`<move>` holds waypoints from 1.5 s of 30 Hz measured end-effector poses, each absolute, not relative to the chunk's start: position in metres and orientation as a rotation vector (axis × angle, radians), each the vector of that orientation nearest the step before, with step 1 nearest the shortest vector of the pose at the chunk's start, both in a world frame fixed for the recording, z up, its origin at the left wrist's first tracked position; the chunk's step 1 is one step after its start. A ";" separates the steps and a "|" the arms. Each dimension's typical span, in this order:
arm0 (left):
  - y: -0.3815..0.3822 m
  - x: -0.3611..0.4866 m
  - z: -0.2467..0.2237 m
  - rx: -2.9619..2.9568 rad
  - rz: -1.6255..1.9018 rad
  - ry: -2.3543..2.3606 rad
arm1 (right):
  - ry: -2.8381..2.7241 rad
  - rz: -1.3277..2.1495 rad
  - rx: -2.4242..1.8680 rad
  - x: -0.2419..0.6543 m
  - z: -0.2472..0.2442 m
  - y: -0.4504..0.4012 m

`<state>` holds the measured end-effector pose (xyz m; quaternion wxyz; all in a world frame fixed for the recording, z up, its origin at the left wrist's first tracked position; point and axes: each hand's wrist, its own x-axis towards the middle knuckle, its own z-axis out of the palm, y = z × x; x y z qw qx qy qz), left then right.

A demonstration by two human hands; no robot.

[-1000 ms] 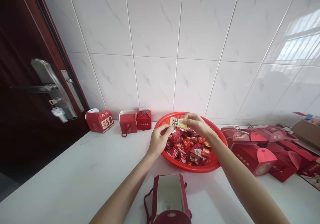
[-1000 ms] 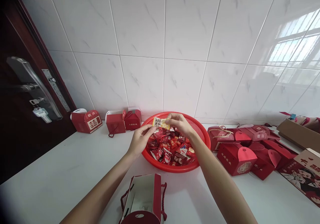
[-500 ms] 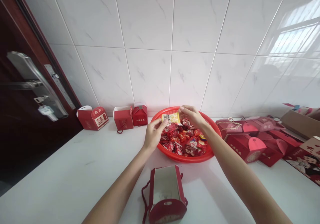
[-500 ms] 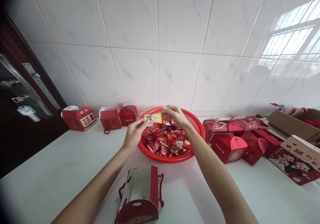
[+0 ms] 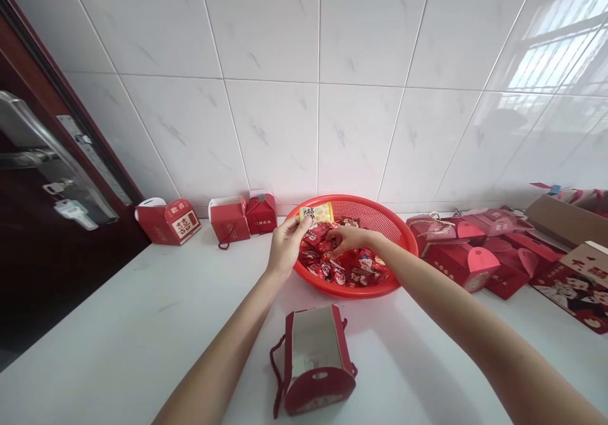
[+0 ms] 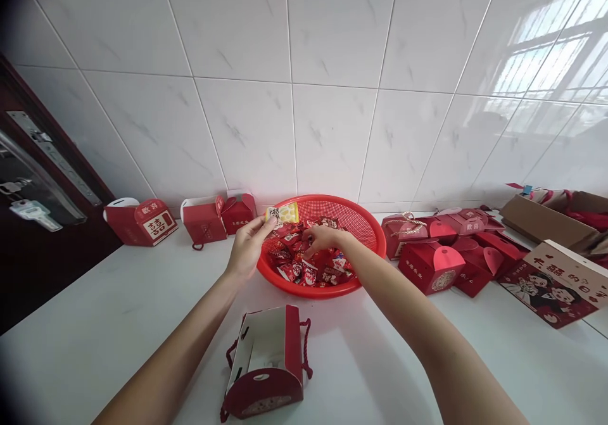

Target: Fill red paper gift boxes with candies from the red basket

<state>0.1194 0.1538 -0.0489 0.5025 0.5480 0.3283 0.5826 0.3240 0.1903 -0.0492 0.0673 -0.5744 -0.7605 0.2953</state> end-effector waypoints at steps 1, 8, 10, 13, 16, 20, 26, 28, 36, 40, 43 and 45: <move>0.154 0.119 -0.049 1.331 1.405 0.794 | -2.308 0.902 -1.720 0.324 -0.049 0.191; 0.151 0.120 -0.048 1.372 1.405 0.771 | -2.222 0.975 -1.490 0.321 -0.056 0.194; 0.151 0.120 -0.048 1.381 1.409 0.775 | -2.143 1.029 -1.382 0.319 -0.055 0.193; 0.151 0.120 -0.047 1.363 1.413 0.767 | -2.005 1.119 -1.192 0.320 -0.048 0.193; 0.151 0.121 -0.045 1.305 1.428 0.756 | -1.878 1.189 -1.031 0.323 -0.039 0.193; 0.149 0.123 -0.042 1.237 1.472 0.757 | -1.744 1.221 -0.952 0.328 -0.032 0.192; 0.151 0.123 -0.040 1.124 1.551 0.771 | -1.684 1.242 -0.961 0.328 -0.023 0.183; 0.153 0.122 -0.041 1.121 1.568 0.775 | -1.670 1.240 -0.965 0.327 -0.020 0.180; 0.155 0.122 -0.044 1.103 1.571 0.735 | -1.599 1.242 -0.960 0.326 -0.019 0.182; 0.155 0.122 -0.042 1.069 1.566 0.750 | -1.635 1.259 -0.968 0.326 -0.018 0.181; 0.156 0.121 -0.042 1.046 1.556 0.748 | -1.696 1.264 -0.993 0.326 -0.017 0.180; 0.157 0.120 -0.042 1.042 1.553 0.748 | -1.740 1.259 -1.025 0.327 -0.018 0.179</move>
